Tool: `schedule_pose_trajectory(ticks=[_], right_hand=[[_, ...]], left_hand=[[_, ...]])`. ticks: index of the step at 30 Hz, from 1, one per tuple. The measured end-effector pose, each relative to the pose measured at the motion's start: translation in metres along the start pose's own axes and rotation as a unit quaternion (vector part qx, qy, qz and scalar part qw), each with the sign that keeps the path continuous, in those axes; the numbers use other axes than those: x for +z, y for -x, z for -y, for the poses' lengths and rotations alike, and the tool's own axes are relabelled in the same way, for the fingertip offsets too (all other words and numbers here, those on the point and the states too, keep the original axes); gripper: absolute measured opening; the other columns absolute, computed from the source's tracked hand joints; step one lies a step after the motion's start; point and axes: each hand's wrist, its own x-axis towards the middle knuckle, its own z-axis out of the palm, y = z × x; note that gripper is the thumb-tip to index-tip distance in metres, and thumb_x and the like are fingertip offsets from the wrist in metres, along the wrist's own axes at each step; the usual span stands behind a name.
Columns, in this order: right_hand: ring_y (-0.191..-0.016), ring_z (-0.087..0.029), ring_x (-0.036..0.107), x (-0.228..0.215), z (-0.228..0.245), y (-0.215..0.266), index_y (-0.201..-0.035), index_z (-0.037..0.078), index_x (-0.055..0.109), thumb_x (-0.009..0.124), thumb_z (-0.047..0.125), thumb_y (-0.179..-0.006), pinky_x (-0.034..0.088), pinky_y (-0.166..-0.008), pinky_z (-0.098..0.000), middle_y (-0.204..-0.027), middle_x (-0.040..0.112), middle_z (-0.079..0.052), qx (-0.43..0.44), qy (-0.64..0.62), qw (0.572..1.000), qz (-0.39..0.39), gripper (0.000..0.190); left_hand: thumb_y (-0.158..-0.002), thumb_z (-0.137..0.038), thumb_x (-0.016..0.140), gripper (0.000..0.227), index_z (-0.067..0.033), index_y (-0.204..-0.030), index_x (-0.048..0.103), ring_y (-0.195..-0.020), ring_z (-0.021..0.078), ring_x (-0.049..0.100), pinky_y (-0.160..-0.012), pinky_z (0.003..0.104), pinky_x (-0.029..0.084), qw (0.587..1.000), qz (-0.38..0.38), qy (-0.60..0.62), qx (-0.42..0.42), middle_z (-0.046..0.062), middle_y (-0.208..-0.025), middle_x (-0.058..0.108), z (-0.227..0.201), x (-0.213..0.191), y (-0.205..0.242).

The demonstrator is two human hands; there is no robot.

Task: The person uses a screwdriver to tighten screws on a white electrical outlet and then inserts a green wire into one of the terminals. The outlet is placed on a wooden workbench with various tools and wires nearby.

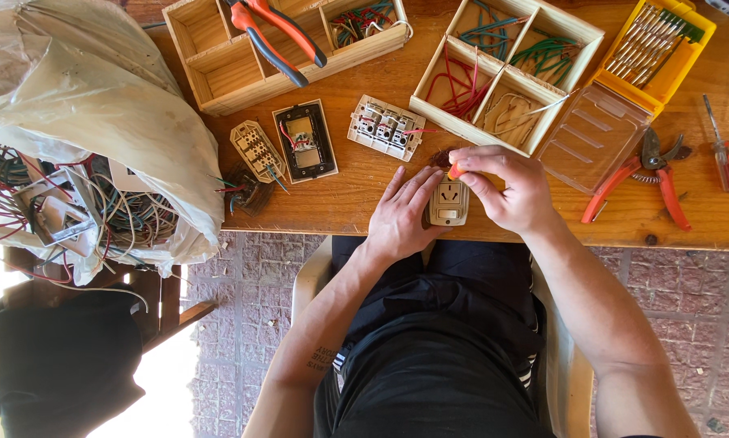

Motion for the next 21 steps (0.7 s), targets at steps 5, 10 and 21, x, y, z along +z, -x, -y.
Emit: schedule_pose_trajectory(ticks=[5, 10, 21], right_hand=[[-0.099, -0.034, 0.070, 0.000, -0.020, 0.019, -0.110, 0.002, 0.071, 0.074, 0.006, -0.095, 0.059, -0.083, -0.0467, -0.112, 0.069, -0.019, -0.014, 0.022, 1.000, -0.006, 0.016], [-0.095, -0.033, 0.071, 0.001, -0.024, 0.018, -0.107, 0.001, 0.071, 0.076, 0.005, -0.095, 0.059, -0.080, -0.0455, -0.107, 0.070, -0.019, -0.033, 0.050, 0.998, -0.026, 0.013], [-0.091, -0.033, 0.074, 0.004, -0.009, 0.008, -0.112, -0.003, 0.068, 0.070, 0.002, -0.098, 0.060, -0.075, -0.0443, -0.109, 0.072, -0.021, 0.004, -0.011, 1.000, -0.027, 0.015]], left_hand=[[-0.067, -0.048, 0.090, 0.103, -0.0074, -0.151, 0.046, -0.141, 0.0238, 0.053, -0.128, 0.047, 0.022, 1.000, -0.002, -0.001, 0.002, 0.011, -0.149, 0.056, -0.002, -0.001, -0.001], [-0.066, -0.048, 0.091, 0.103, -0.0068, -0.150, 0.047, -0.141, 0.0245, 0.054, -0.128, 0.048, 0.023, 1.000, -0.001, -0.006, 0.004, 0.012, -0.148, 0.056, -0.002, -0.002, -0.001], [-0.066, -0.044, 0.091, 0.103, -0.0080, -0.151, 0.046, -0.142, 0.0233, 0.052, -0.129, 0.048, 0.021, 1.000, 0.012, -0.005, -0.005, 0.010, -0.150, 0.055, -0.004, -0.004, -0.002]])
